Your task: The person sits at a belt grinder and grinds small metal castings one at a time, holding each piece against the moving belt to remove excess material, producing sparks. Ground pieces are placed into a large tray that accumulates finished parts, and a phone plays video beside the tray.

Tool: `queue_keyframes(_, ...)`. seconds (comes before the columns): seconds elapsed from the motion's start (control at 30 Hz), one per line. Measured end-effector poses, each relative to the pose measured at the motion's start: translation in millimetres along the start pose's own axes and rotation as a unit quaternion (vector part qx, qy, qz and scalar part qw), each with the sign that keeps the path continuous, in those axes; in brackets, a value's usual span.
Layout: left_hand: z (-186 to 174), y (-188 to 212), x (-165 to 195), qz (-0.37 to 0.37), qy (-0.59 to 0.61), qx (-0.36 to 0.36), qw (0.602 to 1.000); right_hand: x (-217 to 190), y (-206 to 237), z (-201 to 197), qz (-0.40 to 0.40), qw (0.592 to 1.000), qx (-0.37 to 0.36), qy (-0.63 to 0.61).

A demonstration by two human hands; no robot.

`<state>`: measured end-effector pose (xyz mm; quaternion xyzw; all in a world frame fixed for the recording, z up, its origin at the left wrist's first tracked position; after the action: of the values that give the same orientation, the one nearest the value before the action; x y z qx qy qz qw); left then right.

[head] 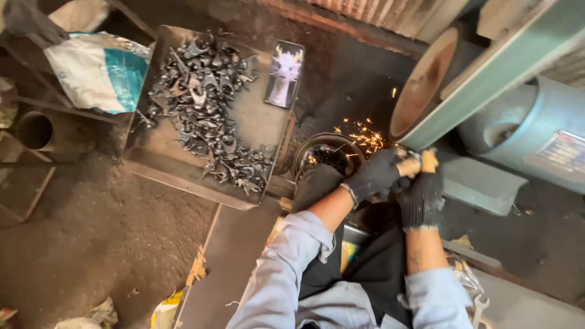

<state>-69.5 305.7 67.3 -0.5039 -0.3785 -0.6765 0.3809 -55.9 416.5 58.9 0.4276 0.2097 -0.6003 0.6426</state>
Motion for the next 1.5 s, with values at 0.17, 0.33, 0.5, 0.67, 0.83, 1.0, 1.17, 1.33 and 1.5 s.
queue_keyframes(0.17, -111, 120, 74, 0.282, -0.36, 0.156, 0.875, -40, 41, 12, -0.177, 0.875, -0.004, 0.45)
queue_keyframes(0.33, -226, 212, 25, 0.001, -0.763, 0.168, 0.624, -15, 58, 39, -0.017, 0.848, -0.156, 0.505)
queue_keyframes(0.5, -228, 205, 8, 0.009, -0.651, 0.23, 0.723, 9, 87, 104, -0.193, 0.646, -0.332, 0.66)
queue_keyframes(0.67, -112, 176, 7, 0.229, -0.17, 0.3, 0.91, 21, 99, 97, 0.051, 0.833, -0.252, 0.491)
queue_keyframes(0.83, -23, 140, 7, 0.01, -0.544, 0.191, 0.817, 12, 108, 46, 0.245, 0.905, -0.088, 0.337)
queue_keyframes(1.0, -24, 107, 22, -0.041, -0.358, 0.016, 0.933, -10, 99, 21, 0.213, 0.925, -0.27, 0.16)
queue_keyframes(1.17, -15, 33, -17, -0.144, -0.335, 0.122, 0.923, 10, 20, -15, 0.113, 0.92, -0.157, 0.341)
queue_keyframes(1.33, -18, 0, -46, -0.086, -0.452, 0.193, 0.867, 61, -26, -22, 0.209, 0.975, 0.033, -0.063)
queue_keyframes(1.5, -14, 7, -59, 0.021, -0.026, 0.146, 0.989, 28, -5, -41, 0.116, 0.963, 0.025, 0.24)
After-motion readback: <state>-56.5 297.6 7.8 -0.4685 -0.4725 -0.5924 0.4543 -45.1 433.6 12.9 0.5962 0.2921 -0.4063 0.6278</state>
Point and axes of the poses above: each hand's wrist, its own y-axis away from the middle knuckle, its own z-axis out of the palm, x = y × z, the point moved 6 cm from there along -y, towards the middle knuckle, and after that the axes turned 4 degrees about -x, right-handed, at the moved point
